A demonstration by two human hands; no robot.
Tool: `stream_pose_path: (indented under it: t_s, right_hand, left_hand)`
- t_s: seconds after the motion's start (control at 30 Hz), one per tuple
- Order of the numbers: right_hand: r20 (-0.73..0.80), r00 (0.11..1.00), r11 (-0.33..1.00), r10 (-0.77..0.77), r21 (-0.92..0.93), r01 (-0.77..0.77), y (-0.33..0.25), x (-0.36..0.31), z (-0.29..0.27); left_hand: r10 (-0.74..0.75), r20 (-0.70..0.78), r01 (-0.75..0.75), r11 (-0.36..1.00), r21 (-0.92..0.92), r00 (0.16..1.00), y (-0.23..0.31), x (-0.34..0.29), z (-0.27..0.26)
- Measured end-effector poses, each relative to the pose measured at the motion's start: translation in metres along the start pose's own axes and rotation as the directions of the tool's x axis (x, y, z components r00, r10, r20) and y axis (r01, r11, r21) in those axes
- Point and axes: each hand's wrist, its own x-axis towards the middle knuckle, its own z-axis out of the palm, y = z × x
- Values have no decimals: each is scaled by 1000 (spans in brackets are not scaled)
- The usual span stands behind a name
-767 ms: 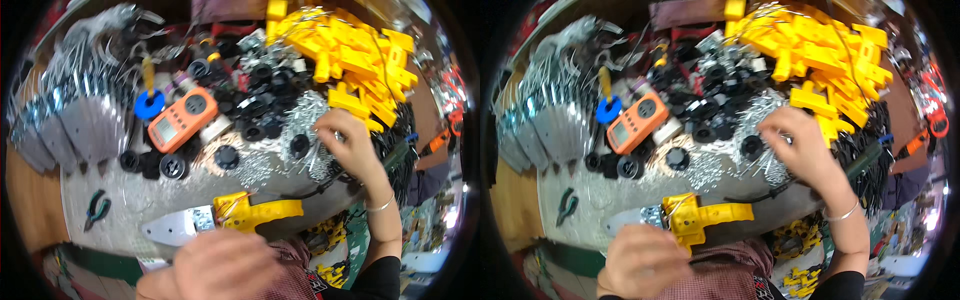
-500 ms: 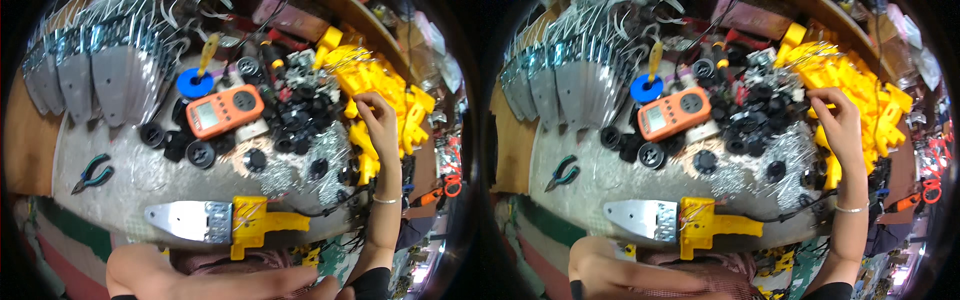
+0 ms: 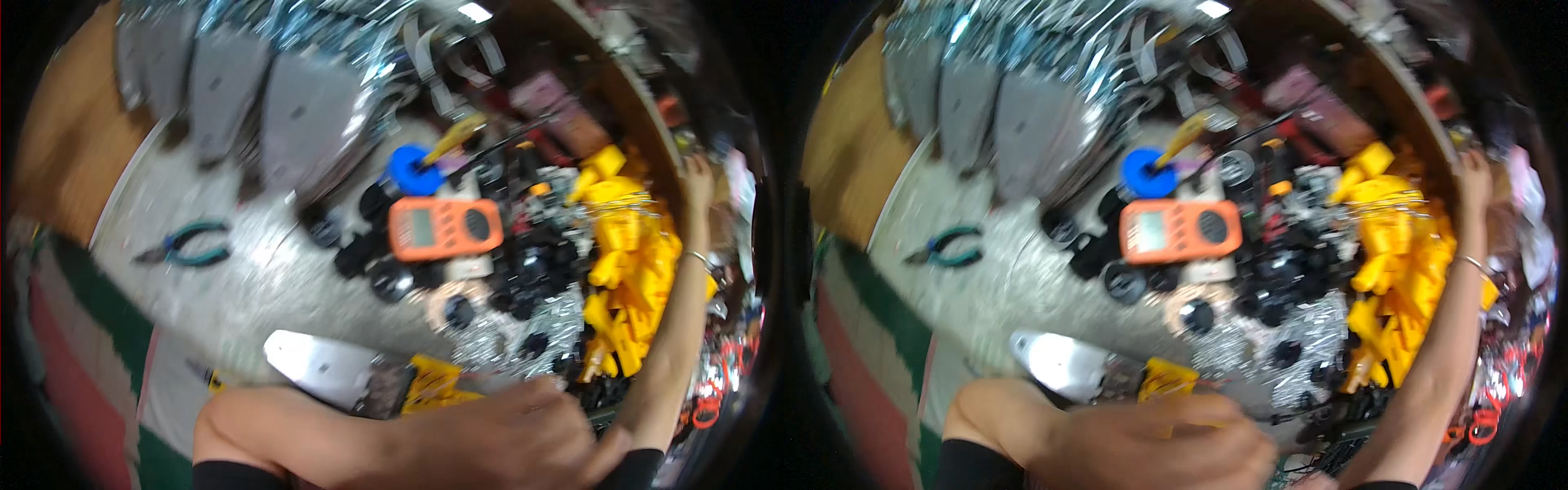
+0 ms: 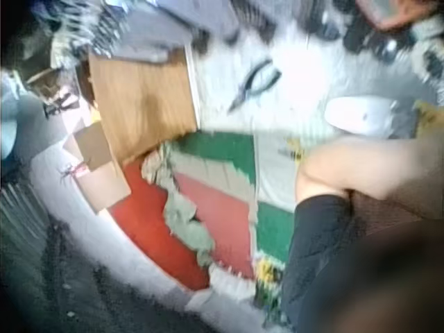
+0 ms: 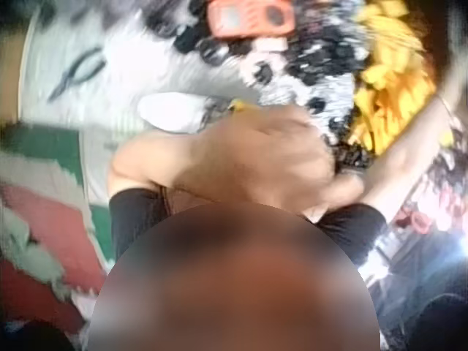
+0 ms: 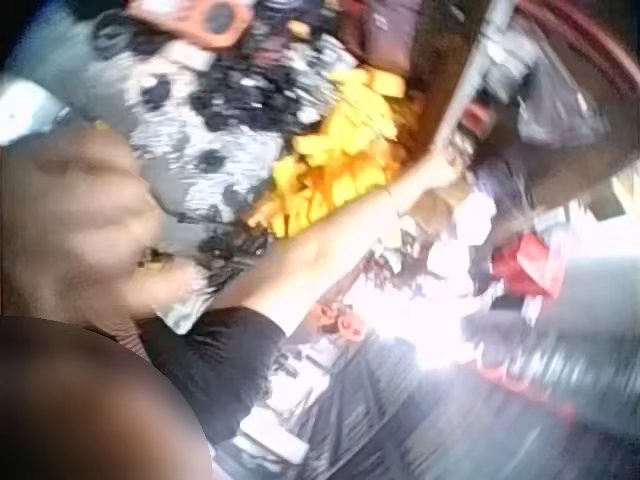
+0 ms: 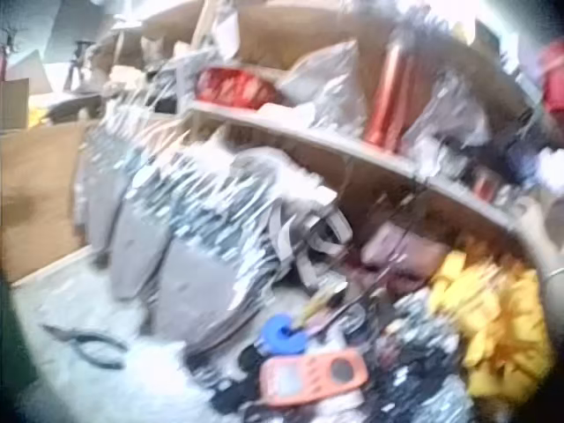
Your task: Soldering wires and assembling internal components of a yellow plastic electronic device housing.
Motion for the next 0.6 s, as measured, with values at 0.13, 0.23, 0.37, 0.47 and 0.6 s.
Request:
stream_pose_path:
  t_s: [0.13, 0.23, 0.37, 0.47, 0.6]
  right_hand:
    - [200, 866, 713, 459, 499, -493, -146, -28, 35]
    - [253, 789, 651, 560, 454, -608, -138, -20, 25]
    - [343, 690, 639, 638, 264, -722, -126, -7, 17]
    - [305, 693, 670, 654, 193, -717, -143, -9, 11]
    - [198, 706, 650, 680, 282, -705, -138, -20, 14]
  left_hand:
    - [39, 86, -68, 927, 370, 996, -49, -11, 3]
    - [-76, 190, 33, 975, 220, 979, -35, 5, -1]
    - [-150, 297, 89, 974, 208, 943, -35, 13, -3]
    - [-148, 265, 90, 972, 218, 953, -40, 14, -2]
    - [-100, 227, 52, 977, 209, 969, -45, 10, 3]
